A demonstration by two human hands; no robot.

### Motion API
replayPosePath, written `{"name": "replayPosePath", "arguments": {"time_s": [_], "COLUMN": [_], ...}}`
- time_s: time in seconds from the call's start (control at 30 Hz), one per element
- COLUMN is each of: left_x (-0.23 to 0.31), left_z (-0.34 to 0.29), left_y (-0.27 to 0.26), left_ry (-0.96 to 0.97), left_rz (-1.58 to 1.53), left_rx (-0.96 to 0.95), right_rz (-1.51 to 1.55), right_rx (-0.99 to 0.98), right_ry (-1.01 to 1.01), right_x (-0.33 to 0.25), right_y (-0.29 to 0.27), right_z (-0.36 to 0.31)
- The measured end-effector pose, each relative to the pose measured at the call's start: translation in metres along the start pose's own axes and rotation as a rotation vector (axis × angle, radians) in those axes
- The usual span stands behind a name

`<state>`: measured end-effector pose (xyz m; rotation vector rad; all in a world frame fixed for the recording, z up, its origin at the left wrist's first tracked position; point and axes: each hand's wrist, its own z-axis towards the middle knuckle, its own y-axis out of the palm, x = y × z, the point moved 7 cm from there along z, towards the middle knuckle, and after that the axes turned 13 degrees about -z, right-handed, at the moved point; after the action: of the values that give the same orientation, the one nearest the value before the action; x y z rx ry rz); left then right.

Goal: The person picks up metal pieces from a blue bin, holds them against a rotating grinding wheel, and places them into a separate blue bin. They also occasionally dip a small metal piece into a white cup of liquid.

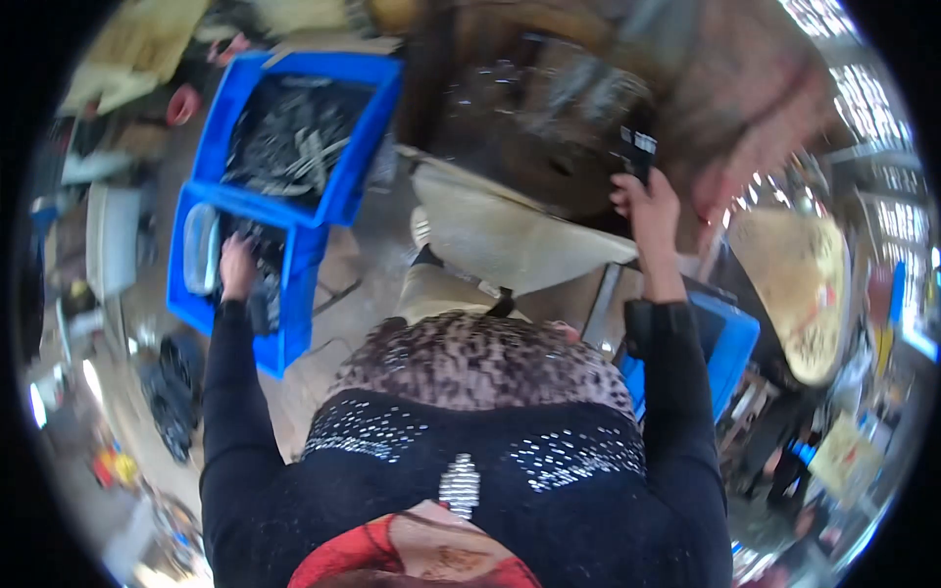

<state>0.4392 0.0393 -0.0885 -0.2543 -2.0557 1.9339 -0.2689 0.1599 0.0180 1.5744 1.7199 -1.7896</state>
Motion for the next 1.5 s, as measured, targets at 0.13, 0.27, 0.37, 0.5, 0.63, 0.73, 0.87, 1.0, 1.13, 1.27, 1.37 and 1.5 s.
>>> {"name": "replayPosePath", "arguments": {"time_s": [0.13,0.27,0.37,0.5,0.63,0.73,0.87,1.0,1.13,1.27,1.37,1.5], "left_x": [-0.007,-0.030,-0.039,-0.073,-0.102,-0.090,-0.013,0.000,0.092,0.215,0.287,0.372], "left_z": [-0.004,-0.028,-0.031,-0.032,-0.063,-0.072,-0.037,-0.029,0.035,0.089,0.123,0.166], "left_y": [-0.015,-0.019,-0.003,0.036,0.075,0.081,0.051,-0.008,-0.059,-0.089,-0.108,-0.111], "left_ry": [-0.192,-0.434,-0.427,-0.262,-0.075,0.017,-0.129,-0.676,-0.429,-0.267,-0.047,0.142], "left_rz": [-0.192,-0.581,-0.528,0.063,0.111,0.171,-0.014,-0.624,-0.938,-1.196,-1.228,-1.201], "left_rx": [0.081,0.356,0.329,0.023,-0.136,-0.221,-0.193,0.193,0.399,0.250,0.232,0.198], "right_rz": [0.311,0.428,0.513,0.573,0.631,0.638,0.645,0.704,0.738,0.731,0.740,0.765], "right_rx": [-0.034,-0.131,-0.181,-0.228,-0.274,-0.310,-0.312,-0.383,-0.400,-0.412,-0.420,-0.414], "right_ry": [-0.007,-0.041,-0.031,-0.053,-0.082,-0.078,-0.039,-0.019,-0.020,-0.048,-0.087,-0.100], "right_x": [0.005,0.005,0.010,0.013,-0.002,-0.005,0.007,0.002,0.002,0.005,0.000,-0.002], "right_y": [0.011,0.017,0.018,0.016,0.035,0.045,0.016,0.012,0.010,0.005,0.005,0.001], "right_z": [-0.007,-0.005,-0.003,-0.003,0.006,0.013,0.013,0.016,0.014,0.014,0.012,0.010]}}
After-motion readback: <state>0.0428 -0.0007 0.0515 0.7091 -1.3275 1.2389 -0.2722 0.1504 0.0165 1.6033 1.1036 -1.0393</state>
